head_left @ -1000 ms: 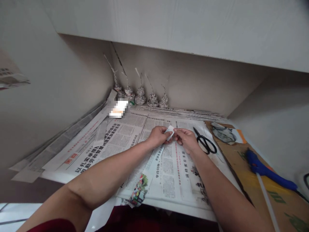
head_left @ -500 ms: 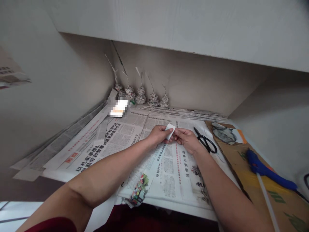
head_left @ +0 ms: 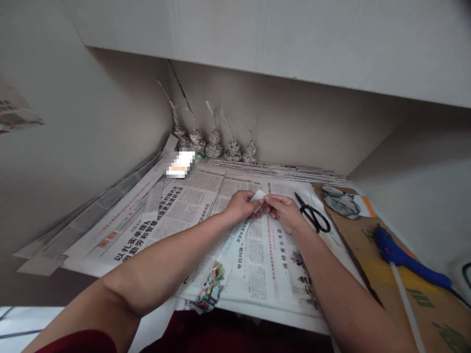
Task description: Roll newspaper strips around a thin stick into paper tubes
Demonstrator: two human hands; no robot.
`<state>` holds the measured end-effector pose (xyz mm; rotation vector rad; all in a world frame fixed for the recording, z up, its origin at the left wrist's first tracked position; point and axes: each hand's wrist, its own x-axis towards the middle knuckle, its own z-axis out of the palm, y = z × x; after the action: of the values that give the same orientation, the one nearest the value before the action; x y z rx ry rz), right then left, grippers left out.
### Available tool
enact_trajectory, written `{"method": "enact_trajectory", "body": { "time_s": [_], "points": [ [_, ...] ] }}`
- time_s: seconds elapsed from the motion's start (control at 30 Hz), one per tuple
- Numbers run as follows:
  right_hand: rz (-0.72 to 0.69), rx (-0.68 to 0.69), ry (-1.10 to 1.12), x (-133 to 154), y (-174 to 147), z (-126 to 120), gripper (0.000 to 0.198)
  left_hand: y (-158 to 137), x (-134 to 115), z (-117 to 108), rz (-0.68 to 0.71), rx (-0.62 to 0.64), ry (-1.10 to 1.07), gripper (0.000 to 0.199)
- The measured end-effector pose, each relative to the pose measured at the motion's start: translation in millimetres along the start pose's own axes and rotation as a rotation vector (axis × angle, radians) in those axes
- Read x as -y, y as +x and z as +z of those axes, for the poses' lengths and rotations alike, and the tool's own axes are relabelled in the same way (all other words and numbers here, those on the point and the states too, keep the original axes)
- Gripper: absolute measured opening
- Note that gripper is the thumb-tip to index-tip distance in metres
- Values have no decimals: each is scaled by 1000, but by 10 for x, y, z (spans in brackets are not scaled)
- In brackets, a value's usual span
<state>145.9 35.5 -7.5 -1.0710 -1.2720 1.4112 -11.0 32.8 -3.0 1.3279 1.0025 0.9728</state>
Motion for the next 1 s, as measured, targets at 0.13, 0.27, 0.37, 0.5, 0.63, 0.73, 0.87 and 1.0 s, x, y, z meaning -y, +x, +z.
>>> {"method": "enact_trajectory", "body": {
  "time_s": [0.13, 0.27, 0.37, 0.5, 0.63, 0.73, 0.87, 1.0],
  "points": [
    [6, -52, 29, -2, 12, 21, 28, 10, 26, 8, 16, 15, 32, 17],
    [20, -62, 67, 19, 1, 44, 25, 22, 64, 7, 24, 21, 25, 19],
    [24, -40, 82, 38, -14, 55, 26, 21, 65, 10, 19, 22, 14, 21],
    [19, -76, 76, 34, -8, 65, 28, 12, 39, 24, -25, 1, 7, 20],
    [15, -143, 67, -5, 19, 75, 29, 6, 35, 31, 5, -8, 21, 21],
    [-8, -171, 62, -32, 21, 93, 30, 2, 46, 30, 31, 1, 37, 23],
    [-42, -206, 52, -48, 13, 111, 34, -2, 56, 32, 46, 9, 4, 24],
    [-79, -245, 47, -40, 40, 60, 37, 7, 43, 35, -13, -6, -63, 22]
  ]
}}
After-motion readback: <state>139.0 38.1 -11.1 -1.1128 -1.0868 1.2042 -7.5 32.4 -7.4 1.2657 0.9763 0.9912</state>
